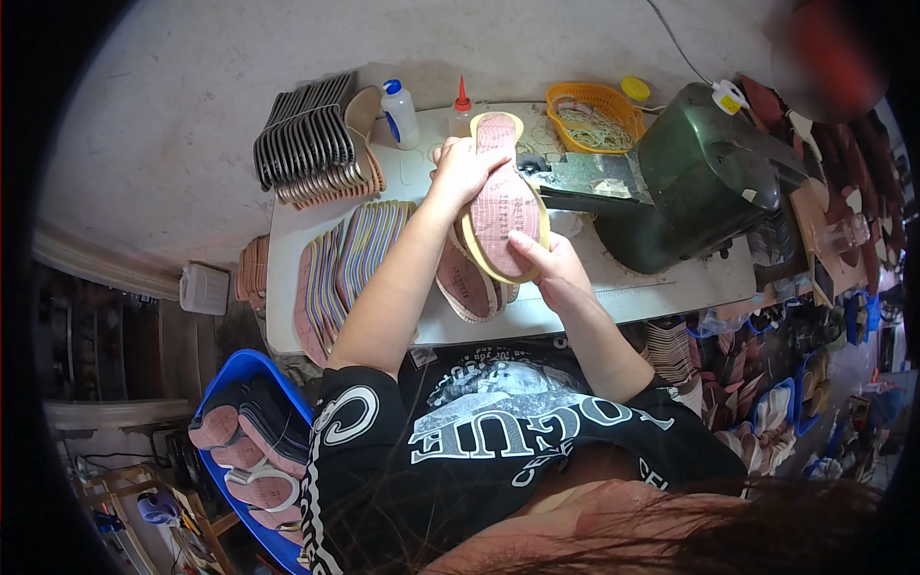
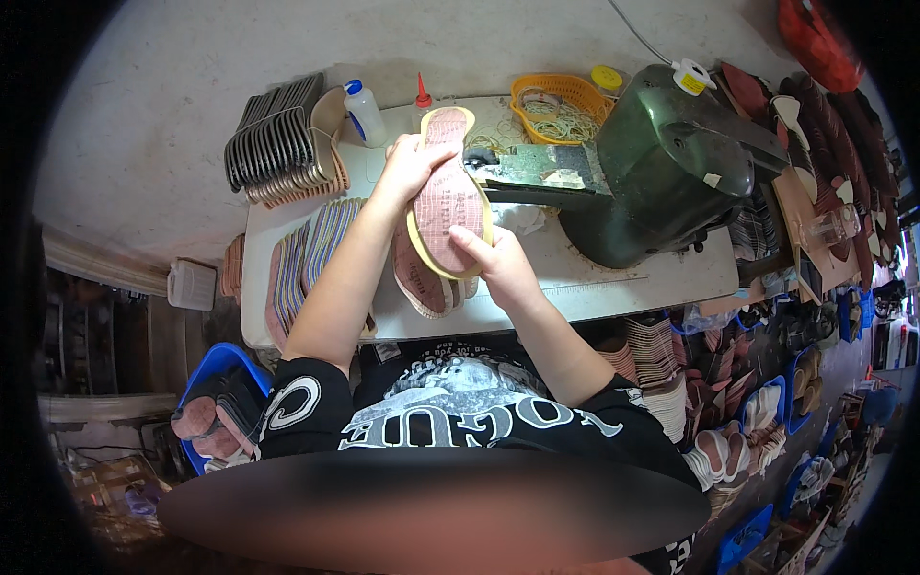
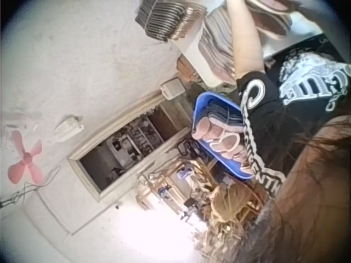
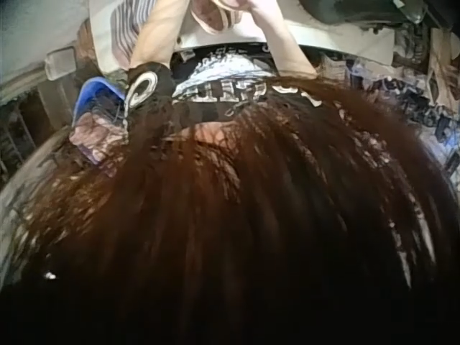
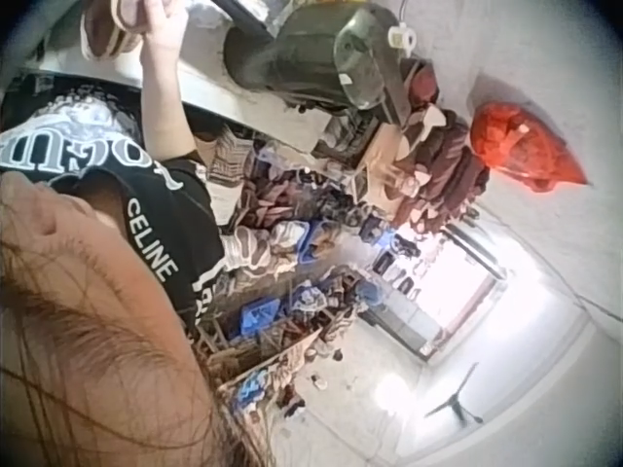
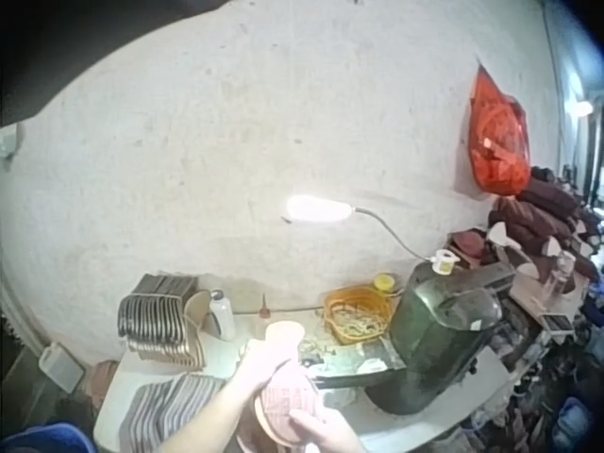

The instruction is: The recorder is organizing and inspecting individual shoe sole or insole components at a manufacturing workstation.

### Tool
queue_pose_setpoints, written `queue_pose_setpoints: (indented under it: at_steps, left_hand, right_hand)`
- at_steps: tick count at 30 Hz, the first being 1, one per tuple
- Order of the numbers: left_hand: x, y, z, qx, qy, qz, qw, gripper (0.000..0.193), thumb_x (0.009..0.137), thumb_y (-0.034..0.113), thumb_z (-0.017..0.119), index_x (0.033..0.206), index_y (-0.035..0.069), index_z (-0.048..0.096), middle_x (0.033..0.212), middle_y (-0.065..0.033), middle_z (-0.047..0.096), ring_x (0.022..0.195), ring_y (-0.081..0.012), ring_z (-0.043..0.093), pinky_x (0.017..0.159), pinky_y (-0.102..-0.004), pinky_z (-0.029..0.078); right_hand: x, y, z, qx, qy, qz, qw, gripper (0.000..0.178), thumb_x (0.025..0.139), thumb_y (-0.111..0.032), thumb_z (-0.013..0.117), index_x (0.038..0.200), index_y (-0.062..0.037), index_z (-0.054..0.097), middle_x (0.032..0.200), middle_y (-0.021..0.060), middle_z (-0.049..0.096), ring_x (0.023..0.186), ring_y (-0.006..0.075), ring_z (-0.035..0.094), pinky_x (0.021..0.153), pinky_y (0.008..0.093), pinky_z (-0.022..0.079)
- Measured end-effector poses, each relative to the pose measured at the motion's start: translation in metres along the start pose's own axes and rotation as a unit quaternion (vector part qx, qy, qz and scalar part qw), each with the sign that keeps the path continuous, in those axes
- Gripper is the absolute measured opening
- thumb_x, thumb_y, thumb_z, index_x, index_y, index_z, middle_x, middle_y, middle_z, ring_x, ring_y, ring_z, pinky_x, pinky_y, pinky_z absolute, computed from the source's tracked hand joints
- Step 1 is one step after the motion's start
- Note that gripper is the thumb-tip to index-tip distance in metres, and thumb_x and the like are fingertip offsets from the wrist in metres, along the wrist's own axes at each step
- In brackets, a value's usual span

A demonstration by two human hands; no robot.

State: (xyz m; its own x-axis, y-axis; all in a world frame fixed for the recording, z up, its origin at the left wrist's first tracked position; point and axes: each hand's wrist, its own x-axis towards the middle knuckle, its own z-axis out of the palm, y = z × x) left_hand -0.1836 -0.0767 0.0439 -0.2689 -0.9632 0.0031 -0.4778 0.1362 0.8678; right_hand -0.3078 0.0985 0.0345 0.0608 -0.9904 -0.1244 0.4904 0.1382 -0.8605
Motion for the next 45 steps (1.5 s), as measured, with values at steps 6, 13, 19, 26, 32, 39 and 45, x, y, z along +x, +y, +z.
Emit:
queue_pose_setpoints:
  at_steps: [6, 13, 19, 26, 32, 39, 45]
  left_hand:
    - [0.010, 0.009, 0.003, 0.040, -0.014, -0.024, 0.999, 0.053, 0.069, 0.050, 0.069, 0.093, 0.003, 0.071, 0.109, -0.0182, 0.062, 0.112, -0.0364, 0.047, 0.090, -0.0504, 0.042]
    - [0.013, 0.006, 0.000, 0.013, -0.009, -0.036, 0.999, 0.052, 0.069, 0.050, 0.069, 0.089, 0.002, 0.071, 0.098, -0.0163, 0.067, 0.112, -0.0351, 0.047, 0.089, -0.0495, 0.041]
    - [0.017, 0.014, -0.009, 0.032, 0.004, -0.071, 0.997, 0.071, 0.067, 0.062, 0.070, 0.096, -0.002, 0.068, 0.110, -0.0235, 0.060, 0.118, -0.0355, 0.043, 0.099, -0.0486, 0.035]
    - [0.044, 0.000, -0.012, 0.094, 0.088, 0.099, 0.987, 0.089, 0.076, 0.072, 0.056, 0.115, -0.008, 0.058, 0.131, -0.0249, 0.045, 0.131, -0.0371, 0.031, 0.107, -0.0470, 0.027]
    - [0.064, 0.034, -0.048, 0.039, -0.467, 0.124, 0.875, 0.039, 0.074, 0.023, 0.078, 0.106, 0.006, 0.062, 0.104, -0.0043, 0.062, 0.100, -0.0126, 0.056, 0.089, -0.0289, 0.045]
    - [0.079, 0.043, -0.057, 0.129, -0.490, 0.071, 0.859, 0.032, 0.078, 0.026, 0.076, 0.093, 0.005, 0.056, 0.082, 0.0026, 0.057, 0.078, -0.0068, 0.051, 0.072, -0.0236, 0.043]
    - [0.068, 0.029, -0.067, 0.079, -0.466, 0.025, 0.881, 0.032, 0.081, 0.028, 0.074, 0.089, 0.004, 0.054, 0.081, 0.0030, 0.055, 0.076, -0.0054, 0.049, 0.069, -0.0215, 0.041]
  right_hand:
    - [0.001, -0.002, 0.003, 0.062, 0.021, -0.008, 0.998, 0.034, 0.089, -0.017, 0.064, 0.115, 0.0038, 0.058, 0.107, 0.0099, 0.065, 0.096, 0.0142, 0.062, 0.084, 0.0279, 0.050]
    - [-0.003, 0.006, 0.016, 0.066, -0.021, 0.093, 0.993, 0.037, 0.091, -0.018, 0.059, 0.118, 0.0050, 0.052, 0.097, 0.0178, 0.067, 0.085, 0.0225, 0.068, 0.069, 0.0315, 0.057]
    - [0.008, 0.011, 0.023, 0.115, 0.012, 0.039, 0.993, 0.033, 0.093, -0.019, 0.055, 0.115, 0.0054, 0.054, 0.091, 0.0194, 0.067, 0.078, 0.0239, 0.069, 0.067, 0.0302, 0.057]
    - [0.030, 0.003, 0.032, 0.151, 0.031, 0.029, 0.988, 0.031, 0.093, -0.017, 0.054, 0.113, 0.0061, 0.055, 0.088, 0.0195, 0.068, 0.075, 0.0235, 0.070, 0.065, 0.0291, 0.056]
    - [0.048, -0.008, 0.027, 0.152, 0.026, 0.035, 0.987, 0.031, 0.094, -0.021, 0.055, 0.105, 0.0066, 0.060, 0.085, 0.0174, 0.068, 0.073, 0.0210, 0.069, 0.064, 0.0269, 0.056]
    - [0.054, -0.009, 0.032, 0.149, 0.051, 0.027, 0.987, 0.035, 0.096, -0.026, 0.052, 0.109, 0.0062, 0.058, 0.088, 0.0168, 0.068, 0.075, 0.0199, 0.069, 0.066, 0.0259, 0.057]
    - [0.056, -0.015, 0.032, 0.138, 0.051, 0.019, 0.989, 0.037, 0.097, -0.027, 0.051, 0.110, 0.0066, 0.057, 0.094, 0.0165, 0.067, 0.079, 0.0194, 0.069, 0.068, 0.0259, 0.058]
